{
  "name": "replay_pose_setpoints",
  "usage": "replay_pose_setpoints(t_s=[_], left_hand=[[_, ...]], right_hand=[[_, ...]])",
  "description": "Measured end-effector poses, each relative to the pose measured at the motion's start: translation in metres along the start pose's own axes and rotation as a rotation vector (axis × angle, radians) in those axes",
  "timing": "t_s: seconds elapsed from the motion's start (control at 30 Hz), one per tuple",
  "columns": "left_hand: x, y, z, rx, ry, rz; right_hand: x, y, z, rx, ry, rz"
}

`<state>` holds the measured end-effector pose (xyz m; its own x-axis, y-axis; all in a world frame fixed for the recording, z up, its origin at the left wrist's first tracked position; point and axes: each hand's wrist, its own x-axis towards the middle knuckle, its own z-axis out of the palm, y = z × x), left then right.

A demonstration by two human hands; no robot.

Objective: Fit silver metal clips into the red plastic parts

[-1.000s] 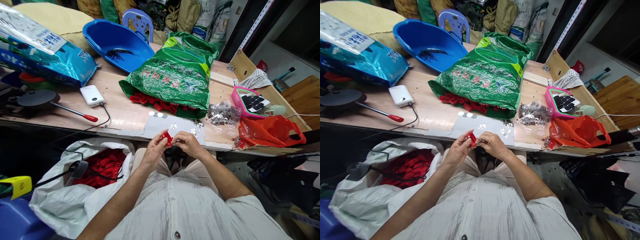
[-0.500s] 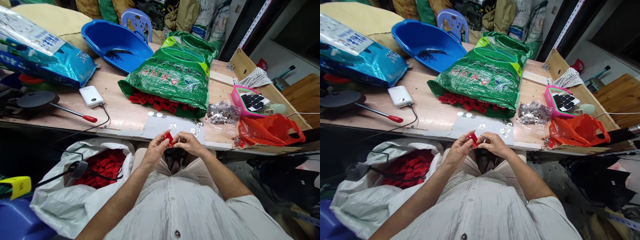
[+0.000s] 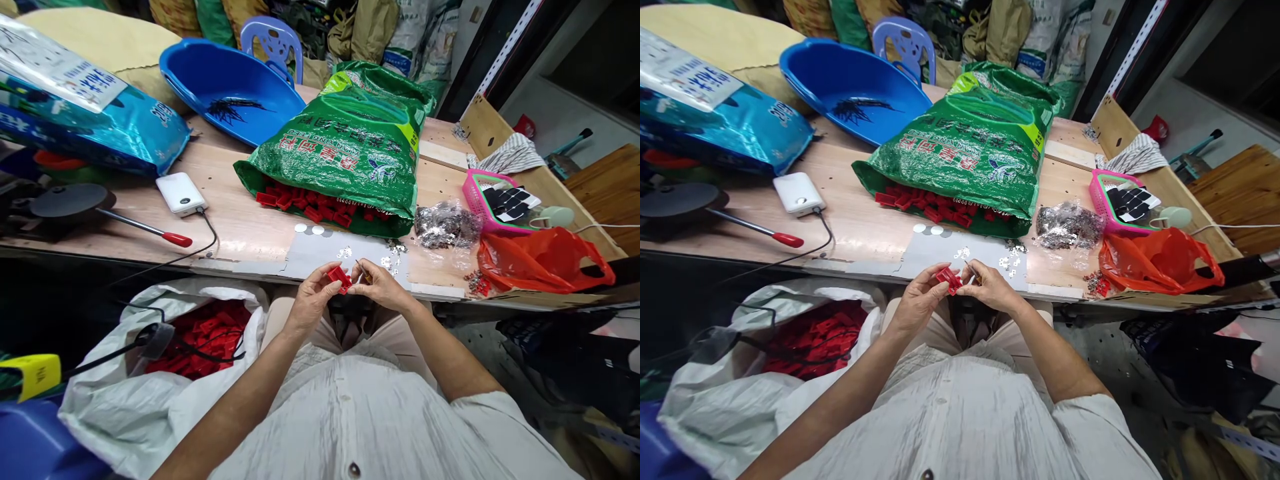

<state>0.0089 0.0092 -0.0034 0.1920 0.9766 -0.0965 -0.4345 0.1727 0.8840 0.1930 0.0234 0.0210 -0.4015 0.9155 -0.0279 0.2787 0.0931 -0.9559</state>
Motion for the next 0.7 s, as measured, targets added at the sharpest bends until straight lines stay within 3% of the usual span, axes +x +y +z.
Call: replay_pose_setpoints(t_s=[0.37, 0.7], left_hand=[[0.021, -0.012, -0.030, 0.605, -0.029, 0.280], [0.036, -0.006, -0.033, 0.641, -0.058, 0.240]], right_hand=[[0.000, 0.019, 0.002, -0.514, 0.152, -0.140], [0.005, 0.022, 0.006, -0.573, 0.118, -0.141]])
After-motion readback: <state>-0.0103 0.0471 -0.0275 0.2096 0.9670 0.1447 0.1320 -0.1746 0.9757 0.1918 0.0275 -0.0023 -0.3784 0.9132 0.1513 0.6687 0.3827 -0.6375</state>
